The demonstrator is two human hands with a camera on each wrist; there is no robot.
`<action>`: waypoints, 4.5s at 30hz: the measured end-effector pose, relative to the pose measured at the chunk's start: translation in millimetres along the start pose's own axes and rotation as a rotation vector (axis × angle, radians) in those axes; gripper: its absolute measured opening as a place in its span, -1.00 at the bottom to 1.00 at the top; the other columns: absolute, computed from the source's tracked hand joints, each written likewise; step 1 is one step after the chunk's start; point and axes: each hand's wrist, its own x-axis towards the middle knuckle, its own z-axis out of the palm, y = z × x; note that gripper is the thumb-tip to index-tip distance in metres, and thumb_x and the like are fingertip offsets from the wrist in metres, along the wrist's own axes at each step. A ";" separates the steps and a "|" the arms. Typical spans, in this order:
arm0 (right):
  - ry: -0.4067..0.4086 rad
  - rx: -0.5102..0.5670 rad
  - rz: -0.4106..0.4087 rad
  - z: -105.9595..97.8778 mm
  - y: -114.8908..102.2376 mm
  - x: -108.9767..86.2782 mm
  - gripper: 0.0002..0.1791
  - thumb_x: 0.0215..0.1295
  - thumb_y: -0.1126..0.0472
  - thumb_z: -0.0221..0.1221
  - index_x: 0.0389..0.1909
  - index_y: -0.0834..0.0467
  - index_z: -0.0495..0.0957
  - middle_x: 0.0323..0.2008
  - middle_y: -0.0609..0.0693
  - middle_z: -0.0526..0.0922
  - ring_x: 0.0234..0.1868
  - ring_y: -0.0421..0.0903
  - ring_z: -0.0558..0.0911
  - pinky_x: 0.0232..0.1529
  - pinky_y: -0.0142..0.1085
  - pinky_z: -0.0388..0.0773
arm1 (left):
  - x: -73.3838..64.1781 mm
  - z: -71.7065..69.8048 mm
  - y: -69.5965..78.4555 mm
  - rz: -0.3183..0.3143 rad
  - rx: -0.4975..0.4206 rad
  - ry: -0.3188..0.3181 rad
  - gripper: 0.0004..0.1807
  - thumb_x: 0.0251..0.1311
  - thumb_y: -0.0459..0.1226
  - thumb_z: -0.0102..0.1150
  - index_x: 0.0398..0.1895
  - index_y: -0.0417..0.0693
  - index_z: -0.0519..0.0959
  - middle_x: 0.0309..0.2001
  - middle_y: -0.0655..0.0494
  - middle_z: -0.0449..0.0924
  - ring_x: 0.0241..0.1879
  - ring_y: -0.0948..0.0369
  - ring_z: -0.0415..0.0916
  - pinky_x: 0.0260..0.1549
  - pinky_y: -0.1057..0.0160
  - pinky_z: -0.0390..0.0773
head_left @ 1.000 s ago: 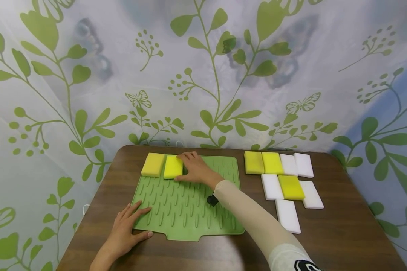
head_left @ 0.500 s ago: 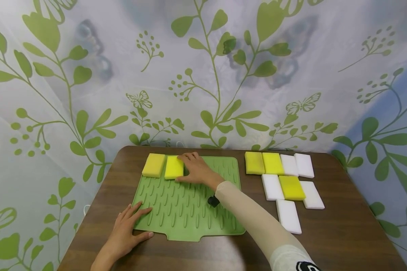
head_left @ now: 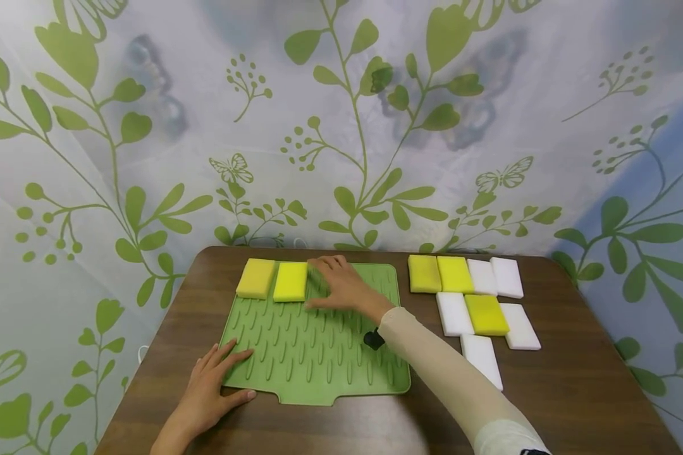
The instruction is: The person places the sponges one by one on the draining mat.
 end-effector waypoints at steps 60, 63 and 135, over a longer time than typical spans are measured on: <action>0.221 0.105 0.353 -42.5 73.8 -350.3 0.17 -0.05 -0.26 0.67 0.57 0.01 0.35 0.49 0.18 0.39 0.41 0.34 0.33 0.20 0.38 0.35 | 1.7 4.3 -1.8 0.012 0.010 -0.010 -0.14 0.07 0.07 0.65 0.48 0.15 0.56 0.63 -0.33 0.23 0.59 -0.57 -0.02 0.33 -0.75 -0.04; 0.224 0.133 0.374 -39.8 74.0 -352.7 0.17 -0.01 -0.23 0.67 0.59 0.03 0.33 0.51 0.21 0.34 0.44 0.35 0.29 0.16 0.42 0.42 | 2.1 3.8 -1.4 0.014 0.012 -0.005 -0.14 0.07 0.05 0.65 0.47 0.14 0.57 0.63 -0.33 0.24 0.59 -0.57 -0.01 0.34 -0.75 -0.04; 0.235 0.151 0.172 -33.5 60.0 -217.8 0.05 0.13 -0.25 0.59 0.60 -0.05 0.36 0.51 0.08 0.40 0.45 0.17 0.36 0.31 0.29 0.50 | -2.0 0.7 0.6 0.009 0.021 0.003 -0.15 0.05 0.07 0.66 0.46 0.19 0.57 0.63 -0.29 0.28 0.58 -0.55 0.06 0.34 -0.75 0.01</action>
